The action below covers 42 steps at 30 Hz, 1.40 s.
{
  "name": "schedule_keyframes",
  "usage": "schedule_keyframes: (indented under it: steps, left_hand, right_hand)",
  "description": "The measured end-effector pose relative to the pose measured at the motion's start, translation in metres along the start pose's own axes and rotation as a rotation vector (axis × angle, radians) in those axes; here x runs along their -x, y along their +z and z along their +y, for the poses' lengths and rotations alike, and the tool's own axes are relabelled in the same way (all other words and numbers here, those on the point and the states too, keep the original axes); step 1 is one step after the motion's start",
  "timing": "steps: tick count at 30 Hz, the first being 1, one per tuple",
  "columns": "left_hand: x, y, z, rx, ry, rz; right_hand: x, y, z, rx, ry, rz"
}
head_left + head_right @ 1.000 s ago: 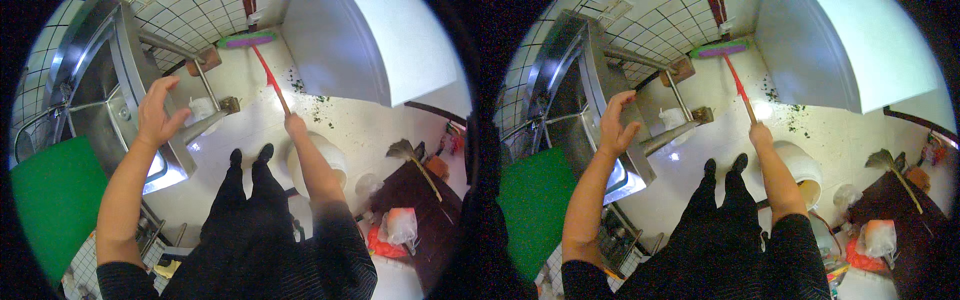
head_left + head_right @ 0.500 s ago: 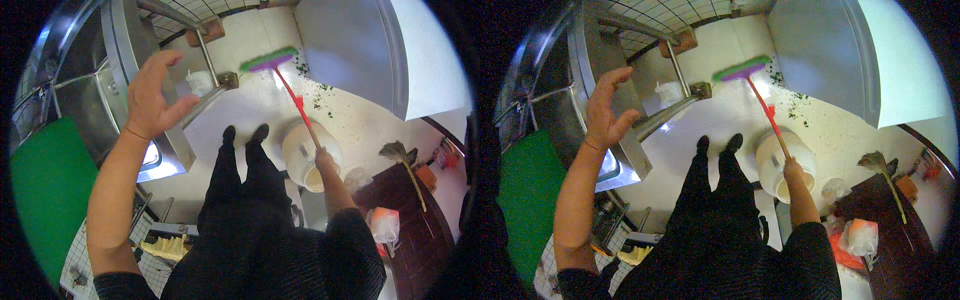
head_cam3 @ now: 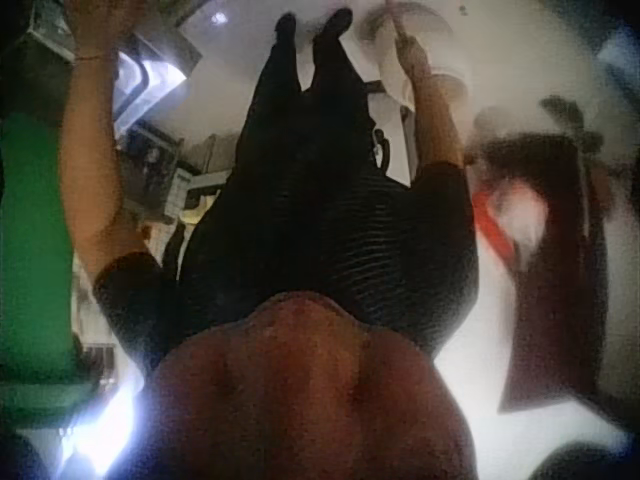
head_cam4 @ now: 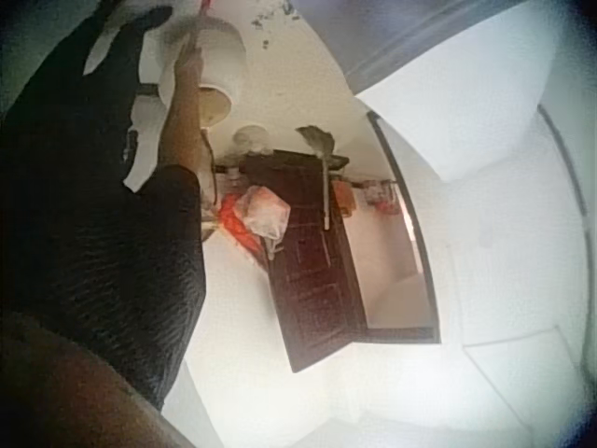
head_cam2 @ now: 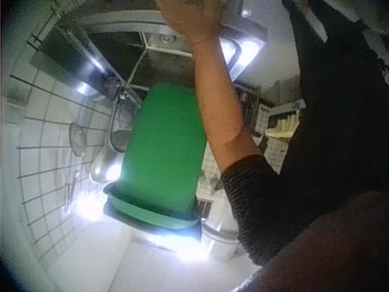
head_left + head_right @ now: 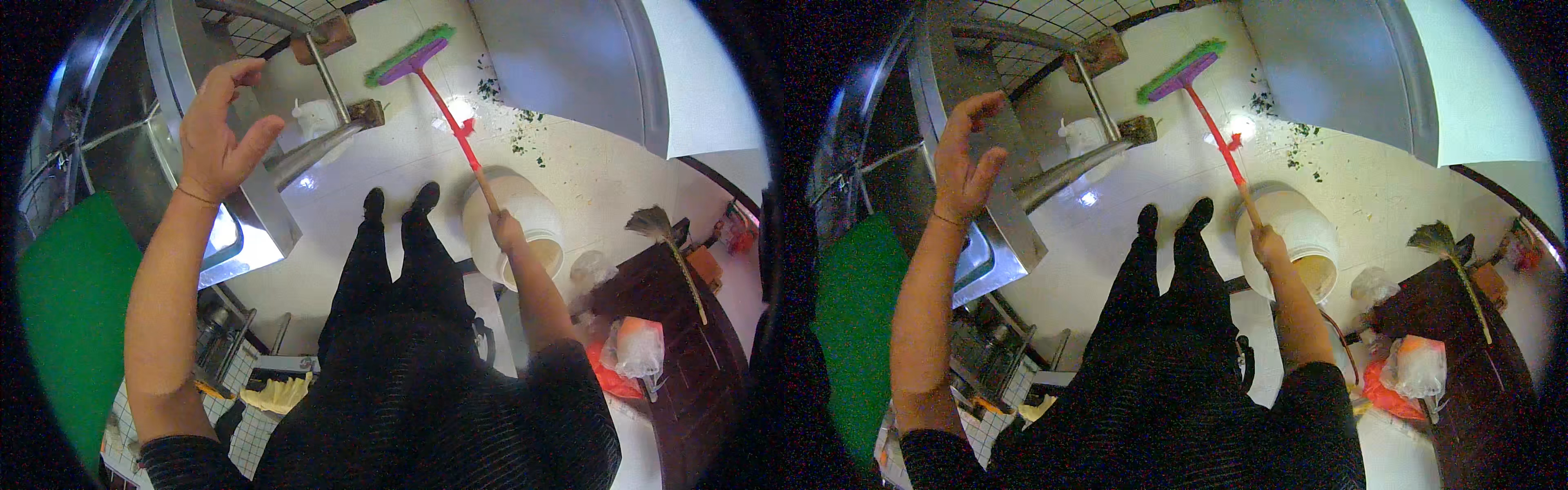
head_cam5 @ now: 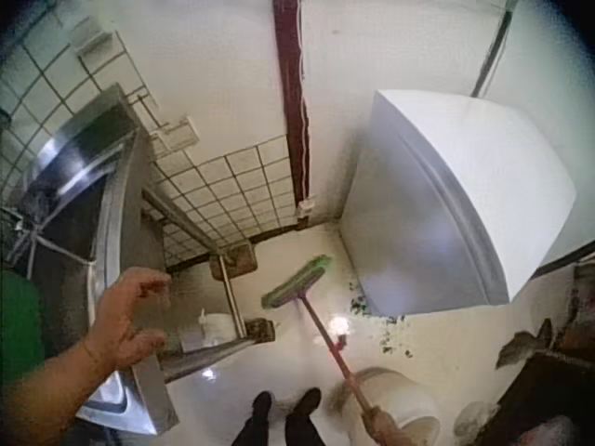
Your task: The person sweeps a commercial kitchen floor using a broom, moving a mat and a bucket to access areas underneath. Debris is swept into a bucket. The person then moves the mat and bucket back and continues sweeping the remaining floor area.
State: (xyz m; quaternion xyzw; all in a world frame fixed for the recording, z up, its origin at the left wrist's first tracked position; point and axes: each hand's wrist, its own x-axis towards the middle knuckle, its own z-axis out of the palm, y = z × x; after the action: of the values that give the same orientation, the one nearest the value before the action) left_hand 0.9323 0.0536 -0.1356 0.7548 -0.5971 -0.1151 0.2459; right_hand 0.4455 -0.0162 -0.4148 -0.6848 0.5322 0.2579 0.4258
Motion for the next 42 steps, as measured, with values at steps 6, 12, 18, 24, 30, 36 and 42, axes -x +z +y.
schedule_keyframes:
  steps: [6,12,18,24,30,36,42]
  left_hand:
    - [0.000,0.002,-0.001,0.006,-0.016,-0.011]
    - [0.003,0.004,-0.006,0.001,0.028,0.015]
    - [0.001,0.006,-0.006,0.040,0.001,0.002]
    - [-0.001,0.006,-0.001,0.078,-0.043,-0.041]
    - [-0.001,0.009,-0.001,0.064,-0.096,-0.057]
    - [-0.002,0.009,0.000,0.060,-0.079,-0.067]
    - [-0.004,0.006,0.003,0.048,-0.073,-0.058]
  right_hand:
    - [0.008,0.024,0.045,0.351,0.062,-0.041]
    - [0.103,-0.055,0.089,0.376,0.341,-0.041]
    - [0.103,-0.062,0.042,0.152,0.222,0.080]
    - [-0.056,-0.046,-0.038,0.055,0.038,0.195]
    - [-0.159,-0.029,-0.095,-0.063,0.233,0.235]
    - [-0.113,0.074,-0.058,0.006,0.267,0.093]
    - [0.016,0.118,0.027,-0.008,0.289,0.019]
